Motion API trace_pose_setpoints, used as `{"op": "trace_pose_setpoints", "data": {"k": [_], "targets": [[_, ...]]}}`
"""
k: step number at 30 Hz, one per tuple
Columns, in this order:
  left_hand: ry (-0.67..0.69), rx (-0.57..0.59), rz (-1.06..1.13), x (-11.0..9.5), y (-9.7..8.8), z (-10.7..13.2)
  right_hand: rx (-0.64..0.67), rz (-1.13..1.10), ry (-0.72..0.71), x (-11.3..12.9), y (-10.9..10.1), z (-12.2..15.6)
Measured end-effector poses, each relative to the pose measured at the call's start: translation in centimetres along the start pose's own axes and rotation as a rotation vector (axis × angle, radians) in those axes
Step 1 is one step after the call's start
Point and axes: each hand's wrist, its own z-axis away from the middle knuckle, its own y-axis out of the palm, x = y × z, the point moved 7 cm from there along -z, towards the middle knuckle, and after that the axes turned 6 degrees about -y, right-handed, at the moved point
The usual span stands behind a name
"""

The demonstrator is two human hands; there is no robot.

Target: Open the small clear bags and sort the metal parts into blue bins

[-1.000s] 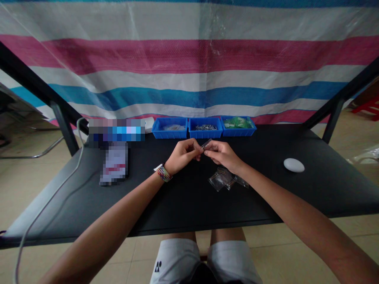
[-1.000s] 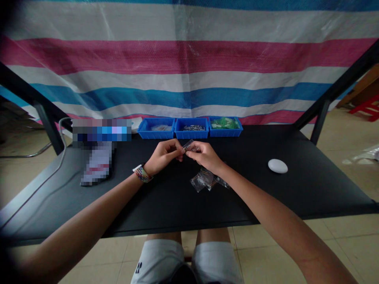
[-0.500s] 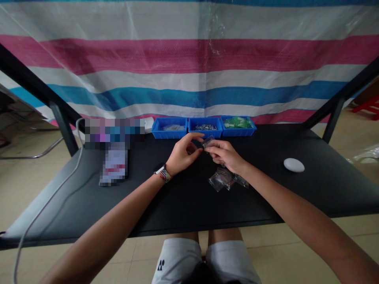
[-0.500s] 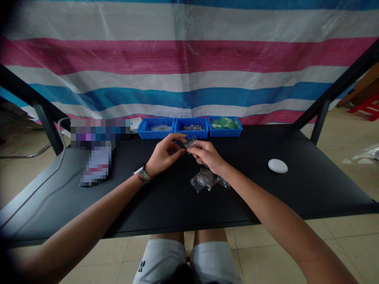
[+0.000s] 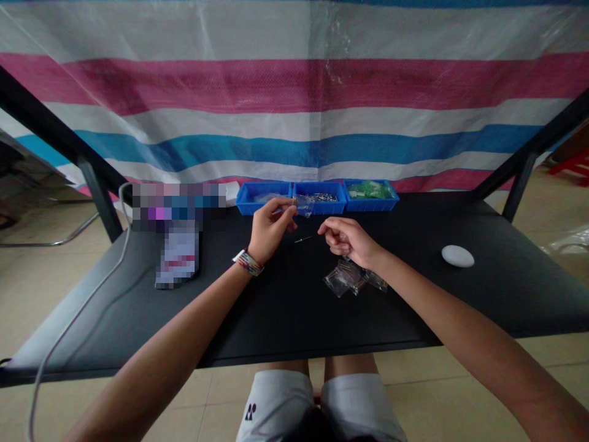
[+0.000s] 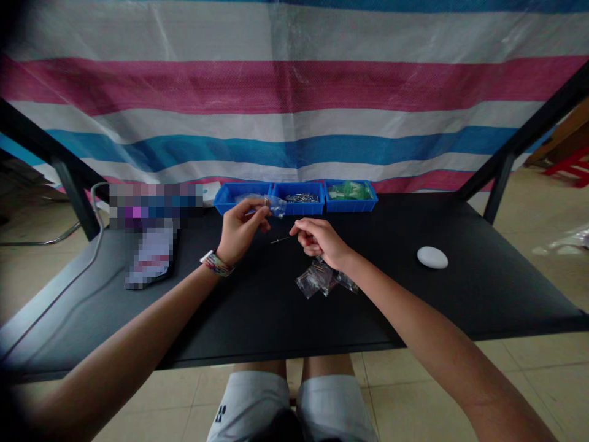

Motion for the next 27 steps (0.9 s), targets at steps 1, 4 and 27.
{"op": "trace_pose_setpoints", "data": {"k": [1, 4, 27], "targets": [[-0.005, -0.057, 0.015, 0.2, -0.7, -0.3, 0.001, 0.002, -0.001, 0.0, 0.0, 0.0], [-0.042, -0.217, 0.075, 1.2, -2.7, -1.2, 0.007, 0.005, 0.006, -0.1, 0.1, 0.0], [-0.148, -0.198, 0.284, 1.8, -3.1, -1.2, -0.007, -0.038, -0.014, -0.4, 0.1, 0.0]]}}
